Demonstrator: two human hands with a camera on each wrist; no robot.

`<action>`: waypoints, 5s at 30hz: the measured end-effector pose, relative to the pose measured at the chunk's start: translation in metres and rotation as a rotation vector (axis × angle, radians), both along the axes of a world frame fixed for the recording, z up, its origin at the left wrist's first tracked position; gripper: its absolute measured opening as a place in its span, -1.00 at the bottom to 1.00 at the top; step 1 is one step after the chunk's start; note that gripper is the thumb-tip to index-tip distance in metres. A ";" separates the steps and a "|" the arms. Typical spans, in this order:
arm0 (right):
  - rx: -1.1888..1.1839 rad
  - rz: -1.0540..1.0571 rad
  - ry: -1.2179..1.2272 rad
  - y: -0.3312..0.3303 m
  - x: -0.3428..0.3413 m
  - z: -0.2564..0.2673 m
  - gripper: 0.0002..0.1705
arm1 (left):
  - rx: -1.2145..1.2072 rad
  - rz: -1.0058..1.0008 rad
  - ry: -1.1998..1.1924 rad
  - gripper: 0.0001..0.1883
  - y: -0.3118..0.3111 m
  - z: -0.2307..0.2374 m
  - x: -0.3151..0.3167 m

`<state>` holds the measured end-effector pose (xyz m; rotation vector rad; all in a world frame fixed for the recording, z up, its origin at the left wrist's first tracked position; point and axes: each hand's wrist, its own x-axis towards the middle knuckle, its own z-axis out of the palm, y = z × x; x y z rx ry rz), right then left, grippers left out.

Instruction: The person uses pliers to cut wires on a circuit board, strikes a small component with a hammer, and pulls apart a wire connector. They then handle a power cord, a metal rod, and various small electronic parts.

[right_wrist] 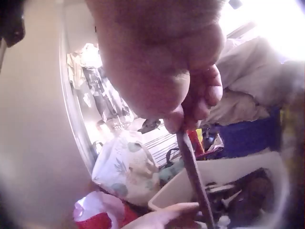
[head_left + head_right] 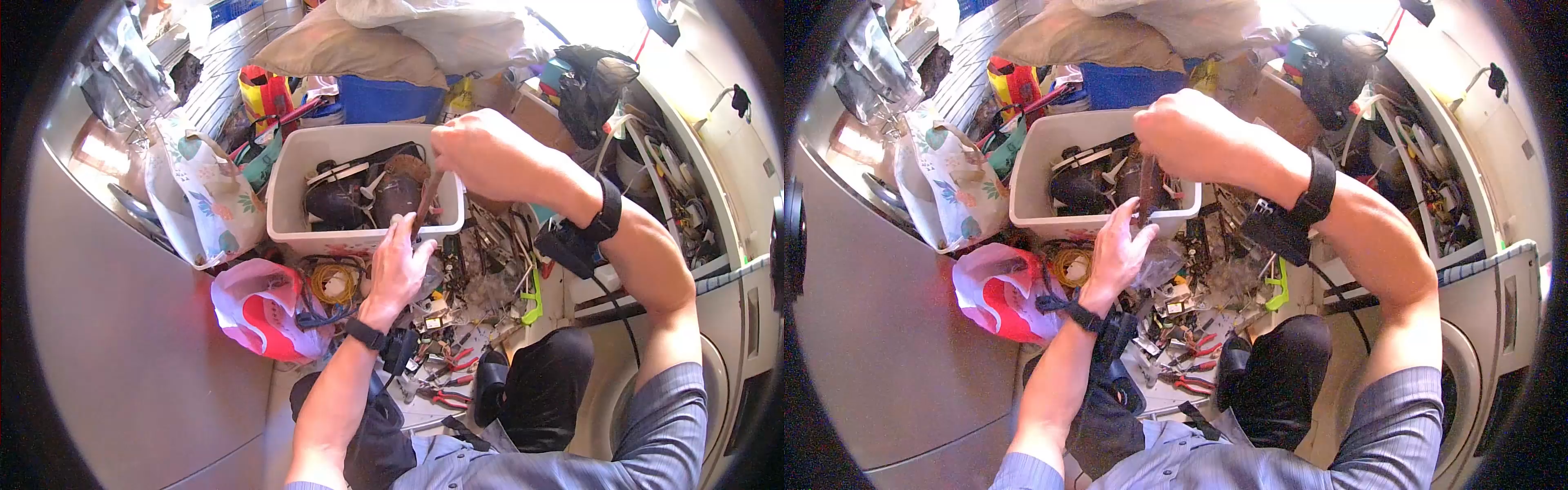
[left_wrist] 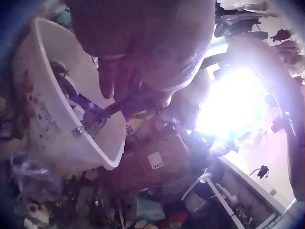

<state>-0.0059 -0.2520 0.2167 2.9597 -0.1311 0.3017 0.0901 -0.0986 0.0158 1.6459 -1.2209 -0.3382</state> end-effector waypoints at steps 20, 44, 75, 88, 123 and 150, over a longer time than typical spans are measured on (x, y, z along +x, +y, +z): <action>1.060 -0.582 -0.470 0.050 -0.052 -0.243 -0.72 | -0.189 -0.002 1.011 -0.78 0.008 -0.047 0.056; 2.401 -0.498 -1.084 0.003 -0.013 -0.292 -0.61 | -0.198 -0.069 1.402 -0.81 -0.008 -0.044 0.057; 2.058 -0.657 -1.086 0.021 -0.036 -0.266 -0.62 | -0.277 0.016 1.238 -0.90 -0.029 -0.037 0.026; 1.927 -0.653 -1.035 0.022 -0.037 -0.263 -0.61 | -0.171 0.050 0.887 -0.77 -0.034 -0.032 0.008; 2.544 -0.106 -0.568 0.053 -0.137 -0.221 -0.61 | 0.482 -0.497 1.136 -0.64 0.009 -0.019 -0.021; 2.414 -0.427 -0.867 0.050 -0.145 -0.230 -0.62 | 0.477 -0.405 1.010 -0.79 0.050 0.017 -0.045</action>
